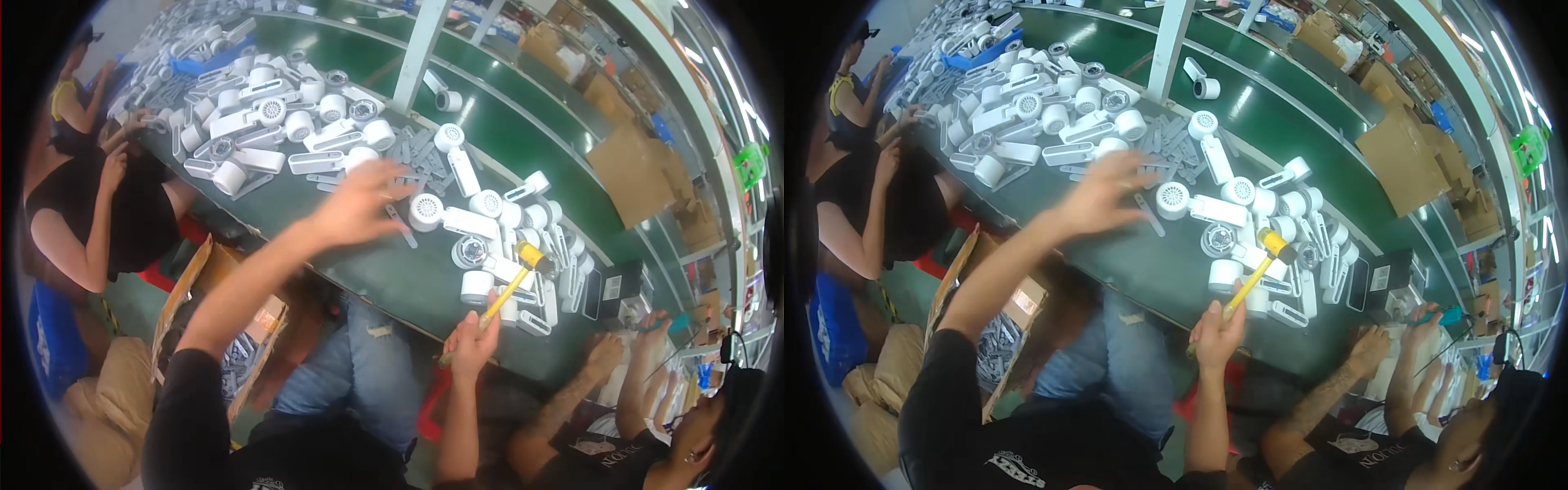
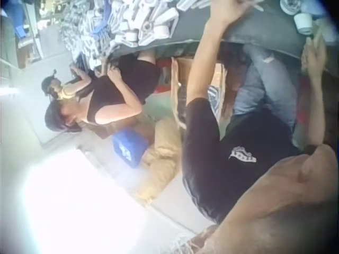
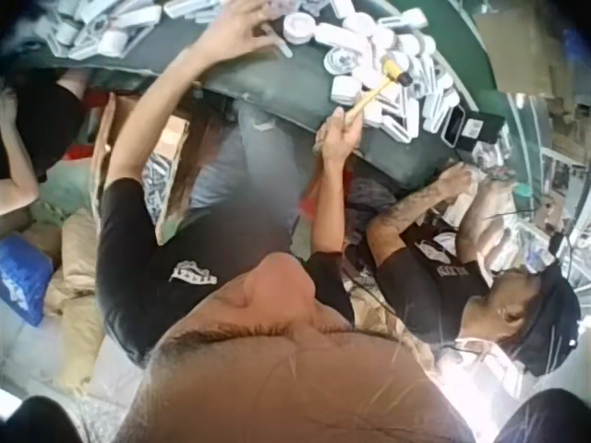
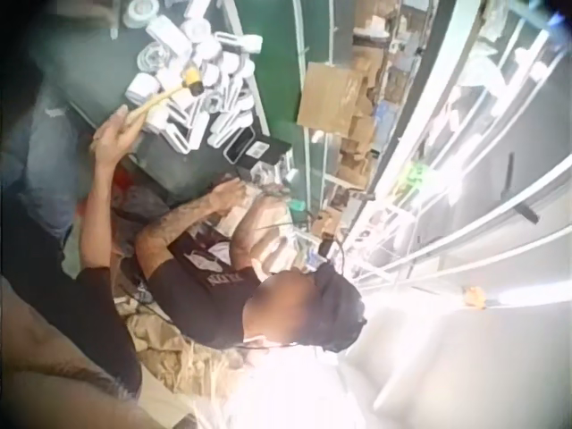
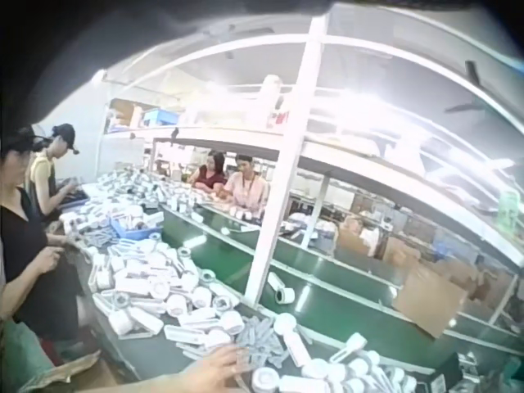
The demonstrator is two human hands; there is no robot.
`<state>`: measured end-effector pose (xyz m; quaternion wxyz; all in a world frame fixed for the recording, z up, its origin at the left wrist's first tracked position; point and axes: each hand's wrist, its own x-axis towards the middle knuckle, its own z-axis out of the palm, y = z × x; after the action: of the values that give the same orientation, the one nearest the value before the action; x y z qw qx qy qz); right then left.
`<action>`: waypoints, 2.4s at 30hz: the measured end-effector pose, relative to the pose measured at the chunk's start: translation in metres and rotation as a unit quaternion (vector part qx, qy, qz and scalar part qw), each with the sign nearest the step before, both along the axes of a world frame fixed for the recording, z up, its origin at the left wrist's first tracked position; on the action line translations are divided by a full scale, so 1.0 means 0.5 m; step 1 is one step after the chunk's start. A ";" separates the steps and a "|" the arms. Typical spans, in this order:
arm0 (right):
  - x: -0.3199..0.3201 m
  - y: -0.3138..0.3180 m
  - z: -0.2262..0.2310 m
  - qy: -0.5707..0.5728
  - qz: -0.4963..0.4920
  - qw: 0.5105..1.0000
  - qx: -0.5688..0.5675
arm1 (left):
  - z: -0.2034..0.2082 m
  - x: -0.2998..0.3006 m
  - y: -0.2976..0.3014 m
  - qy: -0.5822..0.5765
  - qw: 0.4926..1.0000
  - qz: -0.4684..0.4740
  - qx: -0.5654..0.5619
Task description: The recorder is using a small hammer to assemble plastic components on an industrial assembly line.
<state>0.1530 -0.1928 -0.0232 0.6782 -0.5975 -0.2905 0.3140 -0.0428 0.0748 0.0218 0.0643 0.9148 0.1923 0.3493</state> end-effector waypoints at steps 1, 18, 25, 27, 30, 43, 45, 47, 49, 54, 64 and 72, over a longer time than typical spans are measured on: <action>0.002 0.003 0.000 0.007 0.008 1.000 -0.010 | -0.017 0.061 -0.004 0.012 1.000 -0.013 -0.005; 0.032 -0.005 -0.005 0.000 0.071 0.997 -0.023 | -0.038 -0.063 -0.070 0.096 0.989 -0.005 -0.110; 0.023 -0.005 -0.005 0.006 0.066 0.998 -0.025 | -0.020 0.023 0.088 0.182 0.971 -0.133 -0.081; 0.022 -0.009 -0.005 -0.019 0.052 0.998 -0.039 | -0.032 0.025 0.124 0.192 0.967 -0.150 -0.076; 0.034 -0.016 -0.024 -0.005 0.035 0.998 -0.059 | 0.007 0.014 0.093 0.192 0.959 -0.133 -0.160; -0.053 0.047 0.081 -0.090 0.007 0.990 -0.107 | 0.017 -0.057 -0.114 -0.011 0.994 -0.105 -0.026; -0.056 0.056 0.097 -0.010 0.017 0.993 -0.117 | -0.038 -0.064 -0.121 0.013 0.978 -0.063 -0.198; -0.062 0.076 0.098 0.009 0.043 0.988 -0.150 | -0.053 -0.065 -0.139 0.001 0.976 -0.053 -0.211; -0.061 0.093 0.068 -0.028 0.050 0.985 -0.165 | -0.055 -0.062 -0.151 -0.032 0.980 -0.015 -0.198; -0.046 0.116 0.057 -0.112 0.071 0.970 -0.205 | -0.057 -0.060 -0.157 -0.063 0.979 -0.023 -0.194; -0.023 0.127 0.107 -0.224 0.168 0.920 -0.275 | -0.055 -0.057 -0.134 -0.050 0.987 -0.131 -0.079; -0.017 0.124 0.101 0.018 0.192 0.922 -0.334 | -0.048 -0.064 -0.158 -0.016 0.994 -0.085 -0.071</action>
<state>0.1446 -0.1310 0.0272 0.3707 -0.7165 -0.2655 0.5280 -0.0747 -0.0044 -0.0024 0.1619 0.9152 0.1371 0.3427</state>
